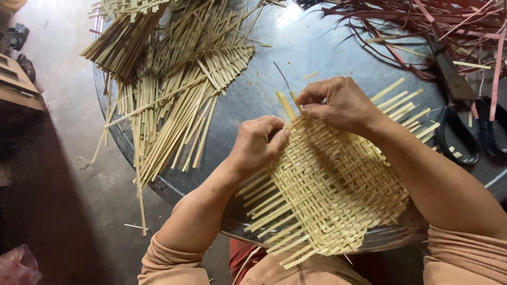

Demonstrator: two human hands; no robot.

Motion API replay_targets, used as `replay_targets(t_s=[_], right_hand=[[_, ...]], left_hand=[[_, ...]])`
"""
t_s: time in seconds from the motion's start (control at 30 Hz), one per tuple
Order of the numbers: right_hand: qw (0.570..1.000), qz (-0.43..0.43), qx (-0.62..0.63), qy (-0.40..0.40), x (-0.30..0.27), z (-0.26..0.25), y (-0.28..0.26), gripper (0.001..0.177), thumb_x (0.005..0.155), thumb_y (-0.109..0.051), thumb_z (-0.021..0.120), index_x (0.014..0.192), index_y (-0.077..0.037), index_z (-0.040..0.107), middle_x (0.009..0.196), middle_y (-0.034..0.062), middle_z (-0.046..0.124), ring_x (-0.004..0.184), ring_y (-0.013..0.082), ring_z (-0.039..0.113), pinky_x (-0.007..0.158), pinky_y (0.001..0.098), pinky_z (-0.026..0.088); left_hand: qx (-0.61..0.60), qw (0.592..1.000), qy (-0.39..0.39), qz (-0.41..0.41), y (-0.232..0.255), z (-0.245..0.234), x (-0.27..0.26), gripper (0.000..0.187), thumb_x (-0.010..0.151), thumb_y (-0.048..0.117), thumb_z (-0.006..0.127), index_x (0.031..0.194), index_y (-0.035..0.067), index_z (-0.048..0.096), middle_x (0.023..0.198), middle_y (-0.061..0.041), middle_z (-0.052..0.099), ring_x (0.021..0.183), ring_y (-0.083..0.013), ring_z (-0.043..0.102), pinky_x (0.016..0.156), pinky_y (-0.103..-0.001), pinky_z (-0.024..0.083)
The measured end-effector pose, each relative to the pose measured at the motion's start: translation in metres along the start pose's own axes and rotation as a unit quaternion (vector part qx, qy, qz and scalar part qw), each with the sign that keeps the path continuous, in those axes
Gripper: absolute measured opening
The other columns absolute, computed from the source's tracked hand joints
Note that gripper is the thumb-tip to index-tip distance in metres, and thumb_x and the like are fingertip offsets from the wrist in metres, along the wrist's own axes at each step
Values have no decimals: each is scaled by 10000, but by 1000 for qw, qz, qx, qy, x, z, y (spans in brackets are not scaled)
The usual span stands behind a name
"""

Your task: A person is weaving a small mat from thin strips of material, trimming the edges with scissors, and folding the strips to secure the weave.

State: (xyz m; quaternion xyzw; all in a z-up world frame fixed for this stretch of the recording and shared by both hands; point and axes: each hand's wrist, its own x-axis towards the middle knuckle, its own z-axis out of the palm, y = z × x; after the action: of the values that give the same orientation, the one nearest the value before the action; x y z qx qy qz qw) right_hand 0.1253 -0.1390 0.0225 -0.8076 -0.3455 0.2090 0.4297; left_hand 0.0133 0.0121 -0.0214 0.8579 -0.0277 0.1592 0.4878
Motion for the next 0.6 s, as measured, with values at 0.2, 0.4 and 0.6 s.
replay_targets(t_s=[0.2, 0.4, 0.6], right_hand=[[996, -41, -77, 26, 2, 7, 8, 70, 684, -80, 640, 735, -127, 637, 632, 57, 577, 638, 202, 573, 568, 337, 448], [975, -119, -184, 36, 8, 15, 36, 113, 726, -118, 612, 759, -226, 615, 702, 30, 559, 703, 266, 566, 585, 392, 478], [947, -164, -274, 32, 4, 17, 30, 95, 738, -113, 616, 777, -193, 582, 721, 45, 562, 696, 264, 571, 582, 393, 496]], left_hand=[[93, 995, 24, -14, 8, -12, 1, 164, 783, 168, 571, 882, 38, 590, 575, -81, 518, 497, -186, 514, 489, -303, 423], [-12, 998, 60, 16, 11, -5, 9, 295, 793, 46, 526, 1088, 36, 522, 570, -92, 552, 477, -161, 497, 456, -279, 409], [17, 996, 67, 52, -1, 0, 17, 191, 768, 68, 569, 954, 56, 612, 724, -146, 602, 692, -304, 616, 562, -337, 484]])
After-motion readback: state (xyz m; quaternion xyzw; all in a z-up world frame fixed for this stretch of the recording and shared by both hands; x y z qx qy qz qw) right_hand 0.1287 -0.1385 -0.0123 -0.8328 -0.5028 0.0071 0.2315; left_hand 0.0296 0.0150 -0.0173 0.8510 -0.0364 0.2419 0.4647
